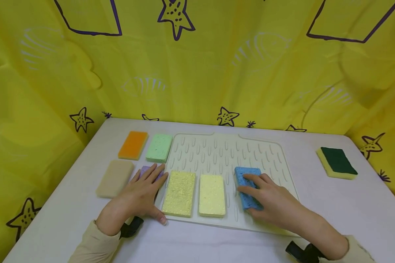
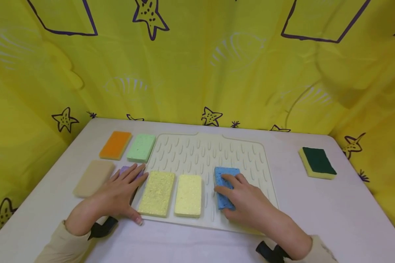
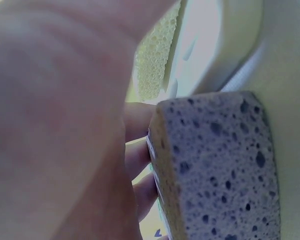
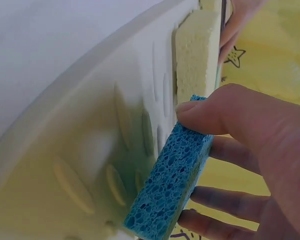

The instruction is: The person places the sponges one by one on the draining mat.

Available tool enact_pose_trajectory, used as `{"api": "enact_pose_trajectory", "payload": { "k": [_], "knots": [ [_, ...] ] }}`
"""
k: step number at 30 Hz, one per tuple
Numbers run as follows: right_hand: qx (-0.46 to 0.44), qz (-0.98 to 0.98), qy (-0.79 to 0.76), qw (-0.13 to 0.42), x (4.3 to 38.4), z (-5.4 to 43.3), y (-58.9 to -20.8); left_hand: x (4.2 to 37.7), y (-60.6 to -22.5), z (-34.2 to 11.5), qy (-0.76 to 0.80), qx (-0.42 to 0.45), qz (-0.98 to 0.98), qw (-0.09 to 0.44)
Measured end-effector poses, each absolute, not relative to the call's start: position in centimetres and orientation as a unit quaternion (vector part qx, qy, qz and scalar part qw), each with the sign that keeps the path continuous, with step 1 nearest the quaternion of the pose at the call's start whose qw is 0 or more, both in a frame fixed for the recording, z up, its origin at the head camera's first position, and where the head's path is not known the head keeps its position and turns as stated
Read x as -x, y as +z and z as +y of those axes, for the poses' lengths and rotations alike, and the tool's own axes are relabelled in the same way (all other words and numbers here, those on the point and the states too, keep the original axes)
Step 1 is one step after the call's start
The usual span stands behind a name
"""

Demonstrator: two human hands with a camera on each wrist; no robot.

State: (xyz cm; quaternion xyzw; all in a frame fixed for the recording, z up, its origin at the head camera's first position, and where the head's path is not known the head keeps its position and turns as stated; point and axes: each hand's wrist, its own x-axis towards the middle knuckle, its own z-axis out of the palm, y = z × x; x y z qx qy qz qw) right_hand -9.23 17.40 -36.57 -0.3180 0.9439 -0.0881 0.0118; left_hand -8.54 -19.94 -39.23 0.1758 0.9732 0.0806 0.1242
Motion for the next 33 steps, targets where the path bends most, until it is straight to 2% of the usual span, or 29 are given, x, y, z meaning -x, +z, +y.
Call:
{"api": "enact_pose_trajectory", "payload": {
  "k": [10, 29, 33],
  "knots": [
    [0.329, 0.94, -0.08, 0.029, 8.5, 16.3, -37.1, 8.6, -39.1, -19.9, 0.081, -0.177, 0.972, 0.128],
    [0.31, 0.949, -0.059, 0.01, 7.5, 14.9, -37.8, 8.5, -39.2, -20.0, 0.075, -0.183, 0.974, 0.114],
    [0.31, 0.949, -0.055, 0.027, 7.4, 14.9, -37.8, 8.5, -39.2, -19.9, 0.077, -0.183, 0.973, 0.115]
  ]
}}
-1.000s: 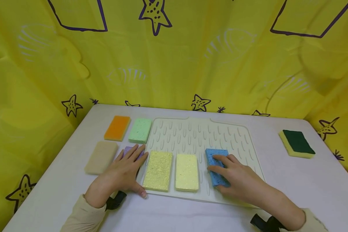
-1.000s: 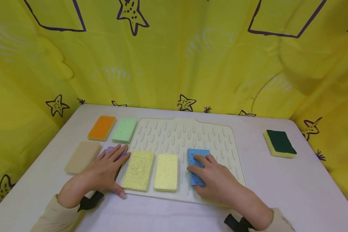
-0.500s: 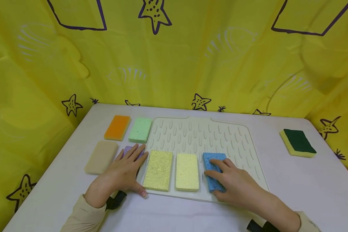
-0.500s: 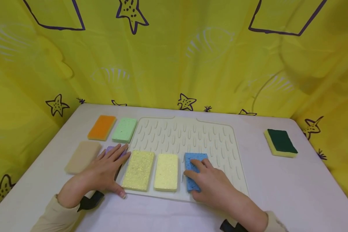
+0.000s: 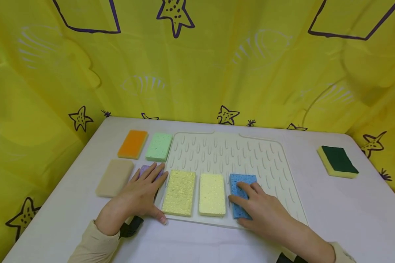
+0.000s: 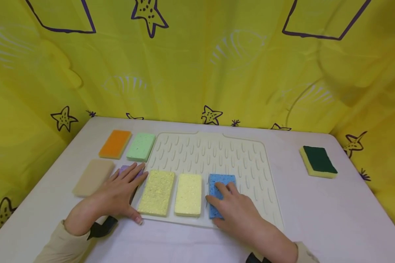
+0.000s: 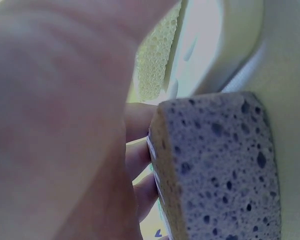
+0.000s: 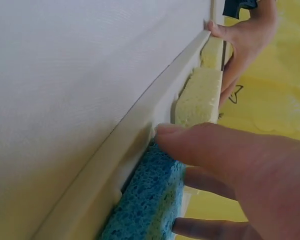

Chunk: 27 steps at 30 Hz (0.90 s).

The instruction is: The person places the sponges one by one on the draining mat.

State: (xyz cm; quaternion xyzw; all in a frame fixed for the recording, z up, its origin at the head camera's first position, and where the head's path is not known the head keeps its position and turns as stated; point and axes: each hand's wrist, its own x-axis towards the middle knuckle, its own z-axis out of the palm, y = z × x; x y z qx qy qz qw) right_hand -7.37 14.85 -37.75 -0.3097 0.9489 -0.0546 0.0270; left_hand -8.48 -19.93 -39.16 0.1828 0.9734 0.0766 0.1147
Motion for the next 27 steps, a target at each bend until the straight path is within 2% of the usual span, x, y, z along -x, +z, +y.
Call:
{"api": "enact_pose_trajectory", "payload": {
  "k": [5, 12, 20, 27],
  "knots": [
    [0.302, 0.948, -0.078, 0.066, 7.5, 15.2, -37.2, 8.5, -39.1, -19.9, 0.077, -0.182, 0.973, 0.116],
    [0.292, 0.945, -0.117, 0.089, 8.0, 16.0, -36.1, 8.4, -39.2, -20.0, 0.079, -0.182, 0.973, 0.114],
    [0.279, 0.954, -0.103, 0.018, 9.0, 17.6, -35.0, 8.4, -39.2, -20.0, 0.077, -0.183, 0.974, 0.111],
    [0.229, 0.969, -0.093, 0.011, 10.1, 19.1, -34.8, 8.5, -39.0, -20.0, 0.079, -0.18, 0.974, 0.115]
  ]
}}
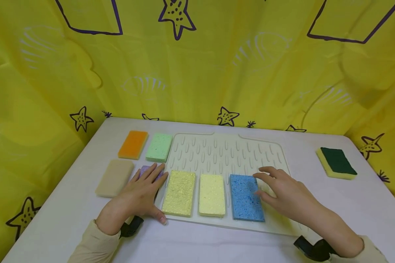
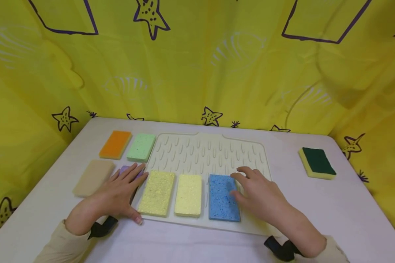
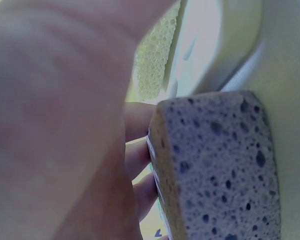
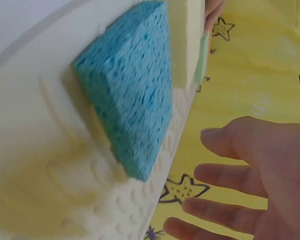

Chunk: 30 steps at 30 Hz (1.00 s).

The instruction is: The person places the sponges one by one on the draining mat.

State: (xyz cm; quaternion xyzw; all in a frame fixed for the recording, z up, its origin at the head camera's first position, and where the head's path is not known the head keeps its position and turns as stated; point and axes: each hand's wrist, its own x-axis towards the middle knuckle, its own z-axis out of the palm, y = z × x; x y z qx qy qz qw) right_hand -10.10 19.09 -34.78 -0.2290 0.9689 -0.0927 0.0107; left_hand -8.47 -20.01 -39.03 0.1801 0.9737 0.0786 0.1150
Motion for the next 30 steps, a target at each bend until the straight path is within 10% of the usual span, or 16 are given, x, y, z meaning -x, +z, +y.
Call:
{"api": "enact_pose_trajectory", "payload": {
  "k": [30],
  "knots": [
    [0.166, 0.978, -0.032, -0.126, 14.7, 29.4, -36.7, 8.5, -38.8, -19.9, 0.086, -0.173, 0.973, 0.127]
  ]
}}
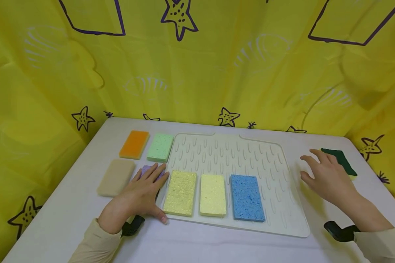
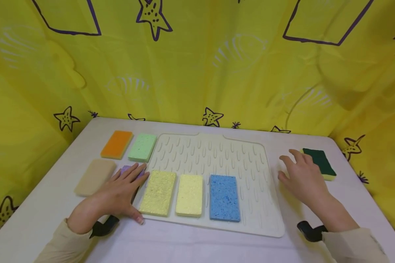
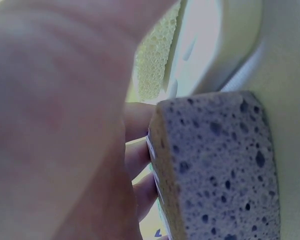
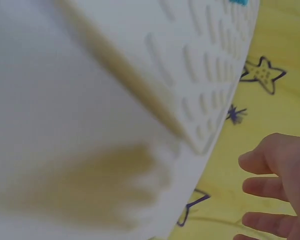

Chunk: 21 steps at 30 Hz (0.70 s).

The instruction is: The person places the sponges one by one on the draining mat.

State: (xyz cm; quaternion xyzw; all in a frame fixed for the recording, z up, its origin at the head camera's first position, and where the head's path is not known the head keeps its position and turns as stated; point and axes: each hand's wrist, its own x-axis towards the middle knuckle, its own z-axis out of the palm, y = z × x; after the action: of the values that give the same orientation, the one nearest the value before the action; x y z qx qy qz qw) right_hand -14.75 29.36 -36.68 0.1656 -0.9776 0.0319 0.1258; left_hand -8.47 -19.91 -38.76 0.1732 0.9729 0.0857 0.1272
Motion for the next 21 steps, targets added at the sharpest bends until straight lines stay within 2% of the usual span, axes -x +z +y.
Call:
{"api": "enact_pose_trajectory", "payload": {
  "k": [4, 21],
  "knots": [
    [-0.15, -0.981, 0.03, 0.12, 15.5, 31.0, -37.1, 8.4, -38.8, -19.9, 0.086, -0.175, 0.973, 0.124],
    [-0.071, -0.995, 0.063, 0.033, 17.3, 35.2, -37.7, 8.5, -39.0, -19.9, 0.083, -0.175, 0.973, 0.125]
  ]
}}
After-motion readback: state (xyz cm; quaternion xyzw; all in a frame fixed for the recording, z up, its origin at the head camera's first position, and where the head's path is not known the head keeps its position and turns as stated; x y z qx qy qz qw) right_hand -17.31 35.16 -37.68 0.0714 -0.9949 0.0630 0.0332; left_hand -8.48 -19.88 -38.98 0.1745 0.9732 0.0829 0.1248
